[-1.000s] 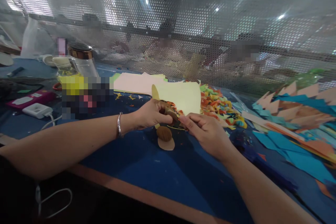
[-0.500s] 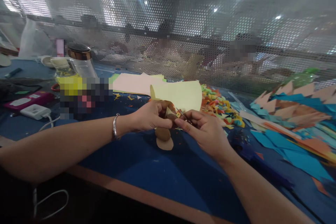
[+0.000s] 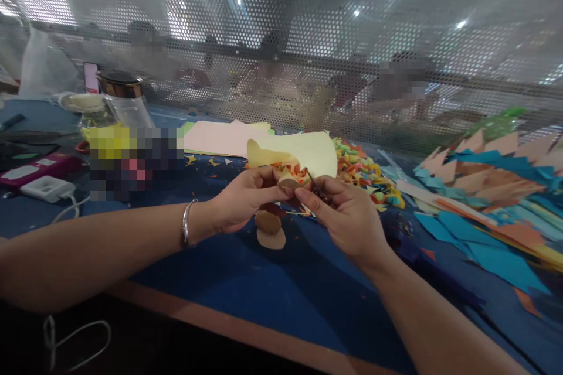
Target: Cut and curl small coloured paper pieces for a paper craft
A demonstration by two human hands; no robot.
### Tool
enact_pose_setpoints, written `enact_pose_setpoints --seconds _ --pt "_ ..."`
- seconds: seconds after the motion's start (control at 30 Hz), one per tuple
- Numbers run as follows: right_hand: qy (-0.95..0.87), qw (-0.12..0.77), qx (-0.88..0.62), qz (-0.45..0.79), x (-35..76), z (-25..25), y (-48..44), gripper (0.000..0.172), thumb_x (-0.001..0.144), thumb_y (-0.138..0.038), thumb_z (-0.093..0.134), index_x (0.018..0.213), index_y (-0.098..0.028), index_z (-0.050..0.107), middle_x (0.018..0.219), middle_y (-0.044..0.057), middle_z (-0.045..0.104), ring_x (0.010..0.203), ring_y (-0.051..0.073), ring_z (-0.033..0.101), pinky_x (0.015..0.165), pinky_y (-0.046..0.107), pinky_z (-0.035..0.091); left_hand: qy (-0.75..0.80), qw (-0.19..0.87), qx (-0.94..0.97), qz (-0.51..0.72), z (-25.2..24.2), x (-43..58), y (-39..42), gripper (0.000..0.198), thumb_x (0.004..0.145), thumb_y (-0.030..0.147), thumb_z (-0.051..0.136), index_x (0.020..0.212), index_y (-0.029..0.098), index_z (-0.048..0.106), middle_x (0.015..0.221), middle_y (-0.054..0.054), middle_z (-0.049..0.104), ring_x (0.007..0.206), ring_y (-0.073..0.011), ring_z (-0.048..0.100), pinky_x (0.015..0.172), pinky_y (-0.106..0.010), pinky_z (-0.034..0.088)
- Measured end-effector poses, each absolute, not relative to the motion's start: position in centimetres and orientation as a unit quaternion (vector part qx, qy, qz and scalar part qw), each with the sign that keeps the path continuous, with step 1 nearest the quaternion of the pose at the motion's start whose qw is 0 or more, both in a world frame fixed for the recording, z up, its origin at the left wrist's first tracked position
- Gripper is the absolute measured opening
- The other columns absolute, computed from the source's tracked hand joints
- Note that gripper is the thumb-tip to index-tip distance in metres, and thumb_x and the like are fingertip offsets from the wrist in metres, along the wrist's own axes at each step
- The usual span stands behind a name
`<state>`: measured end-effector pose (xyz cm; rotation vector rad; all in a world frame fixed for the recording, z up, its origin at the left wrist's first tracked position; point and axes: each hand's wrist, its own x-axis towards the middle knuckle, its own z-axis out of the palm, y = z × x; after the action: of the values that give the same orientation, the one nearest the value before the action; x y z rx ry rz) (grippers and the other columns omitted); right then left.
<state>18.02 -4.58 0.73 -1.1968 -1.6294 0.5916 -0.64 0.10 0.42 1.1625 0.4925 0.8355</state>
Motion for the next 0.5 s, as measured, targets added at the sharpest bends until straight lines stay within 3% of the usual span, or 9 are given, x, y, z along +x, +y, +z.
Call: enact_pose_setpoints --seconds 0.1,0.3,0.4,0.5 --pt "-0.633 0.513 -0.494 0.304 18.3 0.2 -4.6 0.053 0.081 -0.073 0.076 0.074 -0.022 0.064 0.051 -0.007 0.035 0.042 0.007 0.025 0.037 0.025 0.018 0.216 0.653 0.592 0.42 0.6 -0.8 0.0 0.02 0.083 0.022 0.076 0.083 0.017 0.057 0.076 0.001 0.064 0.073 -0.0115 0.067 0.064 -0.024 0.048" --pt "-0.611 0.527 -0.5 0.315 18.1 0.2 -4.6 0.06 0.085 -0.078 0.066 0.069 -0.022 0.056 0.049 -0.006 0.037 0.04 0.008 0.026 0.036 0.026 0.013 0.2 0.44 0.683 0.548 1.4 -1.5 -0.3 0.015 0.083 0.019 0.069 0.08 0.02 0.054 0.07 0.005 0.053 0.059 -0.0063 0.05 0.056 -0.023 0.042" --pt "-0.604 0.51 -0.521 0.322 18.0 0.3 -4.3 0.06 0.084 -0.08 0.066 0.075 -0.02 0.061 0.05 -0.006 0.037 0.041 0.008 0.028 0.038 0.026 0.015 0.225 0.432 0.674 0.556 1.7 -1.6 -0.2 0.016 0.082 0.016 0.066 0.078 0.021 0.052 0.068 0.005 0.054 0.059 -0.0068 0.054 0.054 -0.022 0.043" --pt "-0.604 0.494 -0.542 0.312 18.2 0.1 -4.1 0.061 0.084 -0.08 0.066 0.077 -0.02 0.064 0.049 -0.007 0.036 0.042 0.008 0.028 0.04 0.026 0.017 0.228 0.506 0.664 0.501 1.8 -1.5 -0.1 0.018 0.082 0.014 0.066 0.075 0.021 0.05 0.064 0.005 0.057 0.06 -0.0076 0.061 0.055 -0.02 0.047"
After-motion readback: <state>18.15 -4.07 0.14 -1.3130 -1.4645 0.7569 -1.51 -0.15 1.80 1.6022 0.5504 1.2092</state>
